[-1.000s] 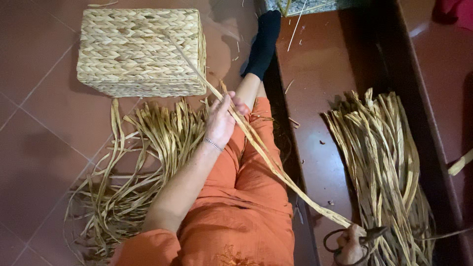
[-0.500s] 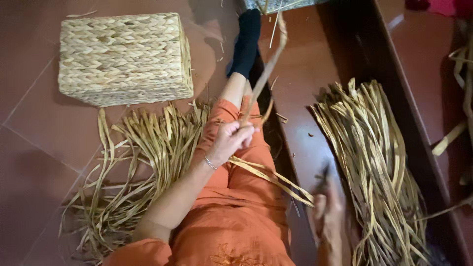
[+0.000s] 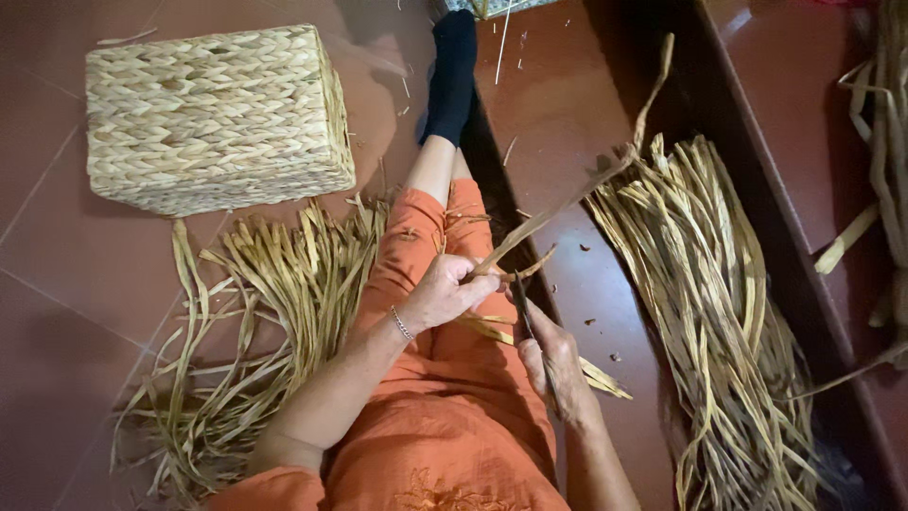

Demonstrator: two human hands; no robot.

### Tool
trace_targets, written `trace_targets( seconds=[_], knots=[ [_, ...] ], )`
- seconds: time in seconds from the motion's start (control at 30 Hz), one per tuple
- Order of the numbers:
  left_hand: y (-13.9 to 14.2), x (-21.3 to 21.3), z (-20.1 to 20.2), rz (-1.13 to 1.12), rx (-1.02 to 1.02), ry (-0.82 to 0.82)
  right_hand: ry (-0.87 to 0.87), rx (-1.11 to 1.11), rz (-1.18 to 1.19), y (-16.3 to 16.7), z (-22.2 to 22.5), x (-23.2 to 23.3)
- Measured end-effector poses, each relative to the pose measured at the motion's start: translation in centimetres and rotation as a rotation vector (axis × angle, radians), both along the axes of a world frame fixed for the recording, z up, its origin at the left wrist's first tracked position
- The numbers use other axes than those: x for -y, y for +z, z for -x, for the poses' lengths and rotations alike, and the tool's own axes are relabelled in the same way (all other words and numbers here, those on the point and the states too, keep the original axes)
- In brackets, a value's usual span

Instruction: The person sits on the floor and trims dried palm leaf strips with scissors, cutting off ends and splitting strips one at a time, placing trimmed strips aside. They then gather the trimmed strips and bundle them together, aligning the ends by hand.

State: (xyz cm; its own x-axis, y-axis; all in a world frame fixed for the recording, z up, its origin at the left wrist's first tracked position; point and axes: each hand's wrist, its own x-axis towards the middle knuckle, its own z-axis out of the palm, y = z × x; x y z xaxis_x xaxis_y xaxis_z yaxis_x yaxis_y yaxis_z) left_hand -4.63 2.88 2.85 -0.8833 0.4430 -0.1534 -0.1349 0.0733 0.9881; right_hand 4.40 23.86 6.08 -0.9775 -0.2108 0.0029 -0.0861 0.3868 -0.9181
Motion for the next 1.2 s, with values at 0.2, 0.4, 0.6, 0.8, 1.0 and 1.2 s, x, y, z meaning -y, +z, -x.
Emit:
trace_targets(
  seconds=[0.2,0.4,0.6,0.8,1.0,1.2],
  knots=[
    [-0.7,-0.5,0.0,0.01,0.004,-0.009,-0.1,0.02,-0.15,-1.2,-0.2,0.5],
    [0.7,-0.6,-0.4,0.032,-0.16,0.005,-0.257,0.058,0.023,-1.8,-0.6,0.3],
    [2.1,-0.1,-0.8,0.155,-0.211,0.022,-0.296,0.006,0.179,-0.7,0.1,-2.1],
    [0.5,0.9,-1.3,0.138,-0.218,-0.069,-0.264,-0.053,0.123,0.3,1.1,-5.1],
    [-0.1,1.7,-1.4,0.233,-0.275,-0.101,-0.273,-0.171,-0.061,1.3,1.5,-6.6],
    [0.8,2.1,-1.2,0.225,-0.351,-0.118,-0.31,-0.25,-0.407,2.9,1.6,-7.2]
  ],
)
